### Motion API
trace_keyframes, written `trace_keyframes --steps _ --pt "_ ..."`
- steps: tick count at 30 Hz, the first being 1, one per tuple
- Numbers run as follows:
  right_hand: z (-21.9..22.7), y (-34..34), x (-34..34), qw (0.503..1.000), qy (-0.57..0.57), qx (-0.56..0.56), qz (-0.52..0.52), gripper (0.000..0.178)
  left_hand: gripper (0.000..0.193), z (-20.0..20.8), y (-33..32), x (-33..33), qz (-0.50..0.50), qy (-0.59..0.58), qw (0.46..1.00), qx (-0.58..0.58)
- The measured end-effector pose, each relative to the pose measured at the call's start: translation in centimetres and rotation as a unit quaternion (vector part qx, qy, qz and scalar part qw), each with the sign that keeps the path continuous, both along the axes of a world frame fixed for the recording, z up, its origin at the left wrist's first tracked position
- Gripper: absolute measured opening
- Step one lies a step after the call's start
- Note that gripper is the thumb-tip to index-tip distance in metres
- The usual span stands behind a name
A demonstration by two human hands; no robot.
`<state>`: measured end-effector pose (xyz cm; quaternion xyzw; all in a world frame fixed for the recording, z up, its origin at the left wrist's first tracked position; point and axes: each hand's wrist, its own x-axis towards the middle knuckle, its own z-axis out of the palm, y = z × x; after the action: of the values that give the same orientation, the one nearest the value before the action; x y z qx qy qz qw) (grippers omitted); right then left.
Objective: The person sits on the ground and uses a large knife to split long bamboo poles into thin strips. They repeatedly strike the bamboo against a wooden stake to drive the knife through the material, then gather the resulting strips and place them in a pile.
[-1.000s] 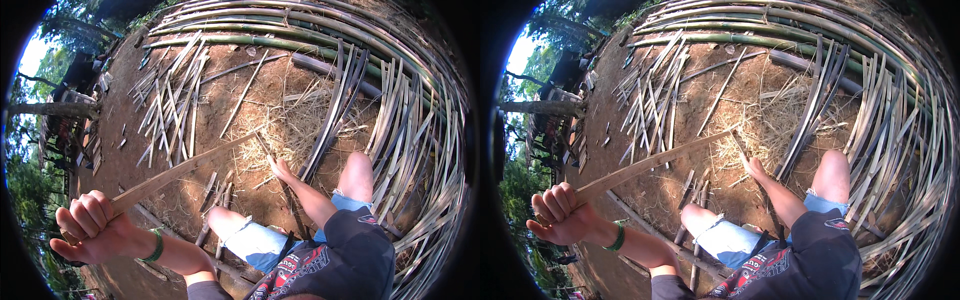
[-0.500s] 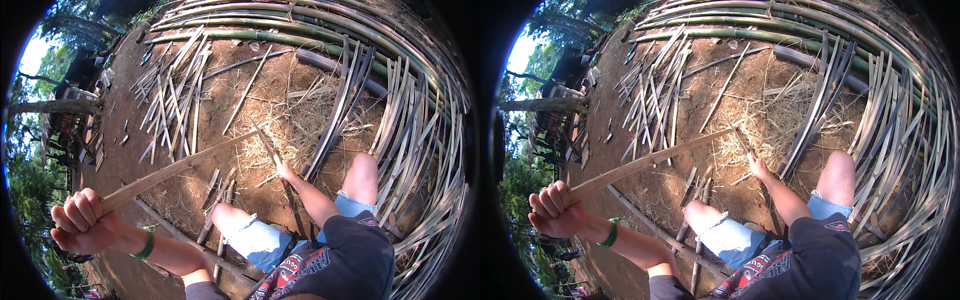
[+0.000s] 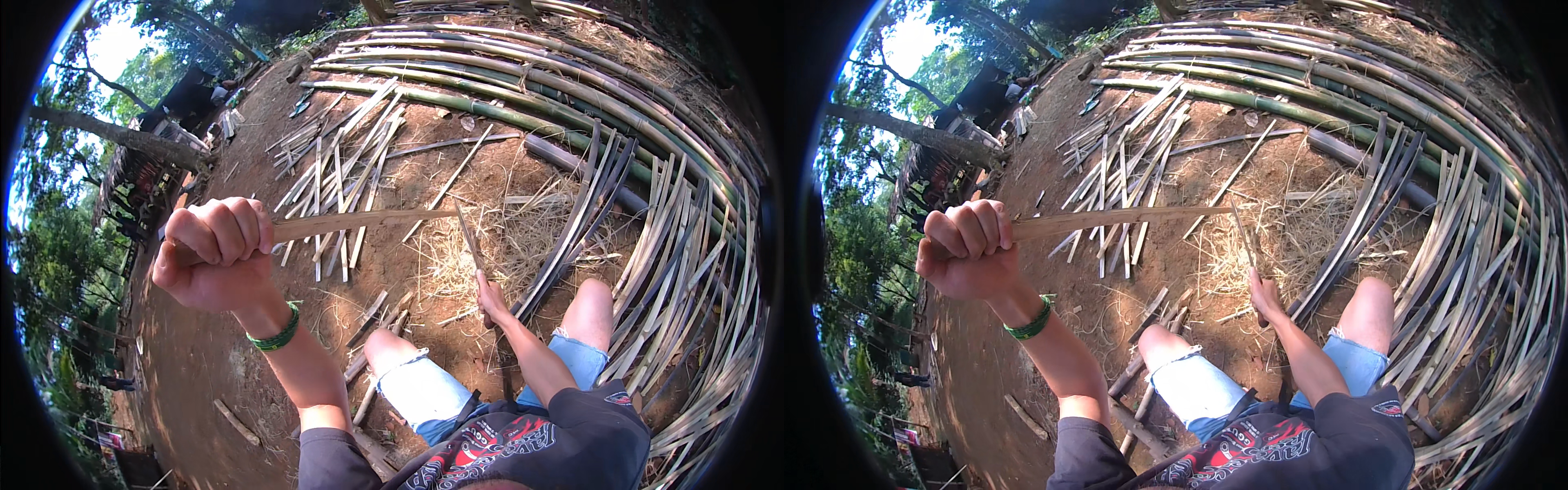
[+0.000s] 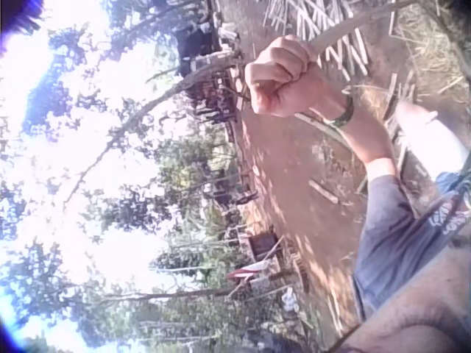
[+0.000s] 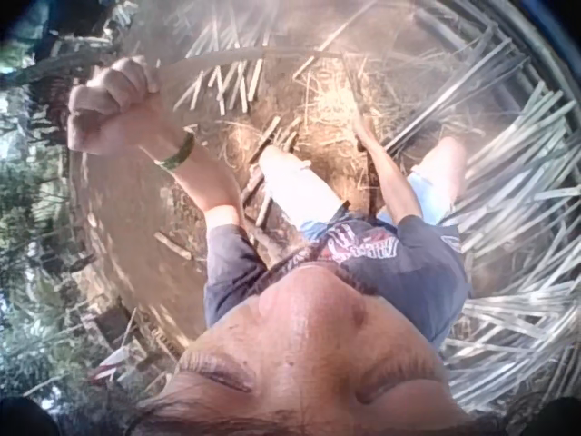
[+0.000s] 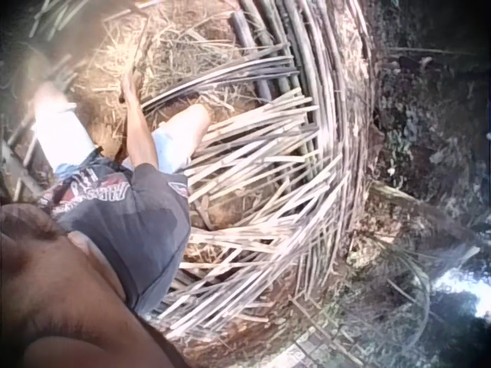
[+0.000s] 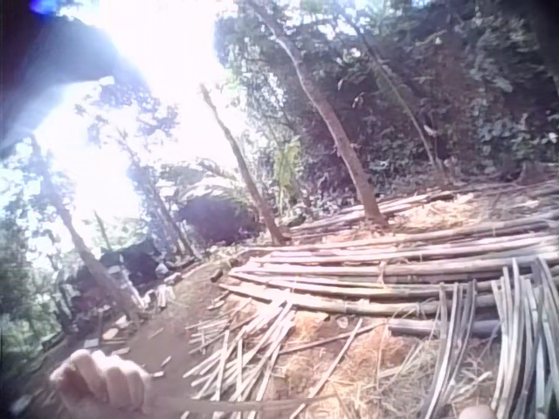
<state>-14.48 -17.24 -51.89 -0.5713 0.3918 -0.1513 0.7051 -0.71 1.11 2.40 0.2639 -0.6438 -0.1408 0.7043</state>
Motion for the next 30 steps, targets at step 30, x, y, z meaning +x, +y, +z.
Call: trace_keyframes --steps 30 --pt "37.1 1.1 -14.1 0.932 -0.290 -0.142 0.167 0.056 0.007 -7.2 -3.2 -10.4 0.438 0.095 0.879 0.159"
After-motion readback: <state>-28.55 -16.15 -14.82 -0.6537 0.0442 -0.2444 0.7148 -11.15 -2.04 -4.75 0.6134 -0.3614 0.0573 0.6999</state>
